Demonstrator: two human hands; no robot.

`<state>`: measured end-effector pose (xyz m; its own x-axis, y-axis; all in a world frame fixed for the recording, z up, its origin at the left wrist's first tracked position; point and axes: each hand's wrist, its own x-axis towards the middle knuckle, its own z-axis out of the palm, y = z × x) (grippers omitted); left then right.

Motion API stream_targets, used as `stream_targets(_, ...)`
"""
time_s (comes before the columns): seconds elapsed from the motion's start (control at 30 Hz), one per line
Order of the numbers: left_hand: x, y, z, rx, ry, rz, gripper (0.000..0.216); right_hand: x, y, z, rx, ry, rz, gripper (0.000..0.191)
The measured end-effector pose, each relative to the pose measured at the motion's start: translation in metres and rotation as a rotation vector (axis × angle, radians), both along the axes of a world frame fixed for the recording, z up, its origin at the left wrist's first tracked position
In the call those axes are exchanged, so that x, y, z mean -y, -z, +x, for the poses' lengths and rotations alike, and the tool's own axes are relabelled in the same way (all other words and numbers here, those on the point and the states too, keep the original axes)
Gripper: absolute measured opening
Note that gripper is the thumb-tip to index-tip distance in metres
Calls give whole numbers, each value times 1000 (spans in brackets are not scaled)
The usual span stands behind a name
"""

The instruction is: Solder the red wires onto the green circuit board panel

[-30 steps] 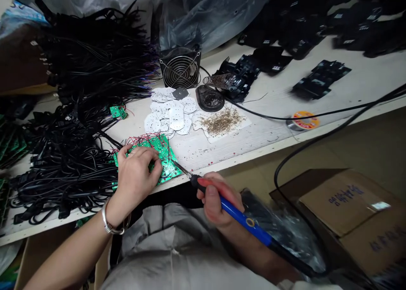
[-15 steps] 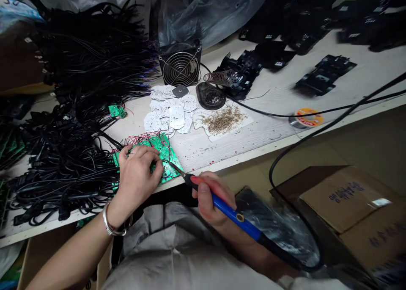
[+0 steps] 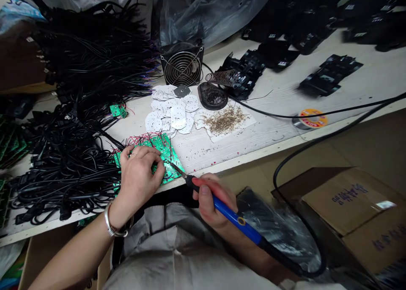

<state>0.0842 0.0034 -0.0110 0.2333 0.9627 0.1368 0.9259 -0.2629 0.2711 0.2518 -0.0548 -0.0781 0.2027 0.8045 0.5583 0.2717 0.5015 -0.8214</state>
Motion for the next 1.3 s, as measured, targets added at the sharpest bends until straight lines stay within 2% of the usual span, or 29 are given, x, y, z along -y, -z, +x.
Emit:
stream_targets(0.5, 1, 0, 1, -9, 9, 19, 15, 3, 1, 1, -31, 9, 14, 19)
stream_targets(0.73, 1, 1, 1, -5, 5, 12, 15, 4, 8, 1, -141, 79, -8, 18)
stream_targets(1.3, 2, 0, 3, -1, -34, -6, 16, -2, 4, 0, -83, 62, 25, 18)
